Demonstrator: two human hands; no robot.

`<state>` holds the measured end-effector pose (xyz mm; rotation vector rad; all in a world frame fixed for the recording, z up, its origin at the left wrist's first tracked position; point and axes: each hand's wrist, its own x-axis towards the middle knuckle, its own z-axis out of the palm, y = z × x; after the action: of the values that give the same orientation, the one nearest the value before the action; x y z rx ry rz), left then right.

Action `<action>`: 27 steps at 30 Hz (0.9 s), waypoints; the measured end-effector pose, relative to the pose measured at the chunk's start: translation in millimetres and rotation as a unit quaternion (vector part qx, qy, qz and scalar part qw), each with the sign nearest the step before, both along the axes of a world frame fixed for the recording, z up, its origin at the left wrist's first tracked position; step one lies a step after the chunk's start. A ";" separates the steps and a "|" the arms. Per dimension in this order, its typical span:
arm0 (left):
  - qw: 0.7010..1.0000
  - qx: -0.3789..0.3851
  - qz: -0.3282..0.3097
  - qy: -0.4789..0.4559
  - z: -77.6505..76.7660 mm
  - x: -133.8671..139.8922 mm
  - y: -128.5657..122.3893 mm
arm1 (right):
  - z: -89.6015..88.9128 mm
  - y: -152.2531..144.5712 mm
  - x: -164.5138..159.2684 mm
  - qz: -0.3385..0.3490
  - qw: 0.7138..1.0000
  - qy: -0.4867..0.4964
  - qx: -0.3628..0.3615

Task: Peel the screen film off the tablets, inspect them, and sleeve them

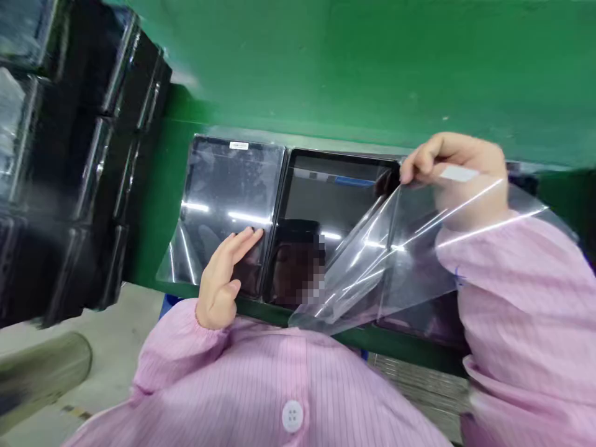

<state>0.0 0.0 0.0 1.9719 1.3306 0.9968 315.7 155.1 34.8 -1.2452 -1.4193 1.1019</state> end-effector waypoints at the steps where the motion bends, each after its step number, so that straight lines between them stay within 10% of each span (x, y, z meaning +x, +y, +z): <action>1: 1.000 -0.001 -0.001 -0.001 0.1 -0.2 0.5 | -0.1 1.6 0.6 -0.001 1.000 0.002 0.005; 27: 0.960 -0.012 -0.168 0.222 20.7 -3.8 9.0 | -2.2 2.1 1.1 0.015 0.999 -0.042 0.020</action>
<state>-3.8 9.0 20.7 2.3910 1.1520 0.3879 316.8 157.1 32.6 -1.2582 -1.5206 1.0457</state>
